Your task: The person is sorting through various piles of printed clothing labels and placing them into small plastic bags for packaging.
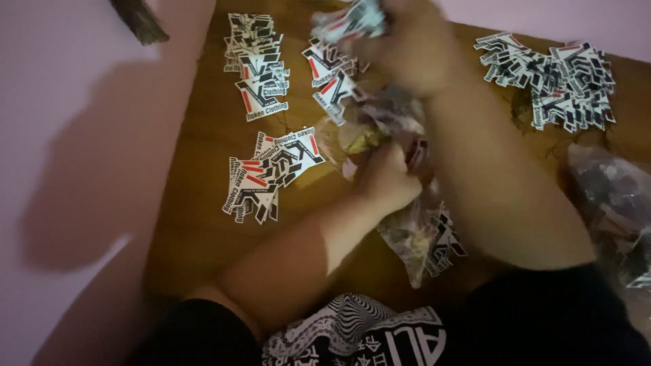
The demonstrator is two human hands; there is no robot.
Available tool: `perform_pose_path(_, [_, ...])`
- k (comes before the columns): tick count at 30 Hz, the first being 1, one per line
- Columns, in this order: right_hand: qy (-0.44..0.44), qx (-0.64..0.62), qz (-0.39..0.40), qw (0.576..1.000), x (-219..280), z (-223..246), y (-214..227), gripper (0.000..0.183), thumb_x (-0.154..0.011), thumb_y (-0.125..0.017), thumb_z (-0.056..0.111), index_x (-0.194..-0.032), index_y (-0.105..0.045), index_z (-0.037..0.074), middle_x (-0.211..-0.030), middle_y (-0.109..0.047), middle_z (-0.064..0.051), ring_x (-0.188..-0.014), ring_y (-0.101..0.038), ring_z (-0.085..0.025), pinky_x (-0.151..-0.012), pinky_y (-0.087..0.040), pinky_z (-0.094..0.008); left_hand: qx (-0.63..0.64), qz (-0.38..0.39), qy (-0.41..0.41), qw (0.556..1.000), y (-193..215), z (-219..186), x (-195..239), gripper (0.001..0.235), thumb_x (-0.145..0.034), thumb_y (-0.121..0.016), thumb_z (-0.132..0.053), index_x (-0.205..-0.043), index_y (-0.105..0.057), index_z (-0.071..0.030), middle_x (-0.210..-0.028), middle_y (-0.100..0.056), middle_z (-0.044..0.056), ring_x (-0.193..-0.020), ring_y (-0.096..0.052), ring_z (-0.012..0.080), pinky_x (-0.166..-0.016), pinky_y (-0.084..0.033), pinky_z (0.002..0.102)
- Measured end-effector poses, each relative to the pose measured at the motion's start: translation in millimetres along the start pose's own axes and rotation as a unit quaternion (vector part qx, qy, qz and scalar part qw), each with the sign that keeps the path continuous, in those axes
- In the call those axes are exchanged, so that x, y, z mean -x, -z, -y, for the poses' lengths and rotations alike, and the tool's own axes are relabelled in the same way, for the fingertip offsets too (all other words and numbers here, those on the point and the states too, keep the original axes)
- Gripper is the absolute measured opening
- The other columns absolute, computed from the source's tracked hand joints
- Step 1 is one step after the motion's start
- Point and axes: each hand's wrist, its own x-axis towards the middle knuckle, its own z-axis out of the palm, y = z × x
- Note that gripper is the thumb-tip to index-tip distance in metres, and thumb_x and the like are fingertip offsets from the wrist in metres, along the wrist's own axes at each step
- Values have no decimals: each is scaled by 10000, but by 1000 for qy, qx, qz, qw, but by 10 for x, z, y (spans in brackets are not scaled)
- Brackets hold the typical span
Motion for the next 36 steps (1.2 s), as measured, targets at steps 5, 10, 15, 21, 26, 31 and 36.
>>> perform_pose_path(5, [55,-69,-152,984,692,-29,612,296,-883,-792,185,-1078,-591,87,-1035,-635,-61,-902,-594,-186,-711,-447,-327,210,-15,-99,973,-219,295,-205,252,-785,-532,-250,-991,-543,-105,-743,-580,27,-653,-542,156,-546,-393,300])
perform_pose_path(10, [32,-217,-214,952,1541,-370,820,426,-868,-702,148,-1183,-416,115,-1182,-435,-74,-1054,-503,-207,-701,-419,-235,370,6,-171,913,-373,486,-365,160,-858,-559,-155,-1008,-521,-111,-770,-598,64,-549,-566,112,-418,-459,219])
perform_pose_path(15, [-120,-609,-109,776,2292,-1009,316,429,-707,-683,-8,-951,-409,215,-841,-590,-136,-489,-510,-113,-288,-327,-199,764,175,-58,618,-197,487,-523,222,-815,-543,-203,-1001,-544,-81,-875,-569,132,-785,-538,298,-723,-462,423])
perform_pose_path(21, [32,-718,-97,688,2034,-1226,-128,223,-600,-763,47,-655,-550,86,-516,-506,-122,-408,-504,-199,-364,-446,-271,707,280,-71,646,7,330,-385,264,-857,-464,-177,-1010,-616,-27,-963,-665,98,-935,-652,277,-946,-502,473])
perform_pose_path(26, [27,-692,-66,719,1946,-1045,-80,308,-605,-767,-2,-615,-469,74,-414,-407,-37,-321,-380,-71,-299,-331,-165,659,311,-50,683,-119,493,-420,357,-814,-437,-124,-1152,-540,-75,-1074,-632,124,-992,-618,334,-903,-500,532])
perform_pose_path(31, [28,-568,-86,818,2032,-1202,-218,354,-557,-839,96,-743,-548,18,-546,-500,-55,-491,-450,-69,-404,-377,-175,633,338,-41,696,-152,549,-436,513,-778,-456,-162,-1290,-457,-148,-1051,-621,98,-971,-604,302,-883,-496,532])
perform_pose_path(36, [160,-384,-118,901,1977,-973,-184,357,-610,-852,147,-818,-635,-45,-757,-624,-144,-699,-590,-211,-691,-496,-314,170,174,-405,881,-439,1318,-733,553,-606,-803,-88,-1057,-517,55,-748,-514,67,-694,-537,171,-670,-471,277])
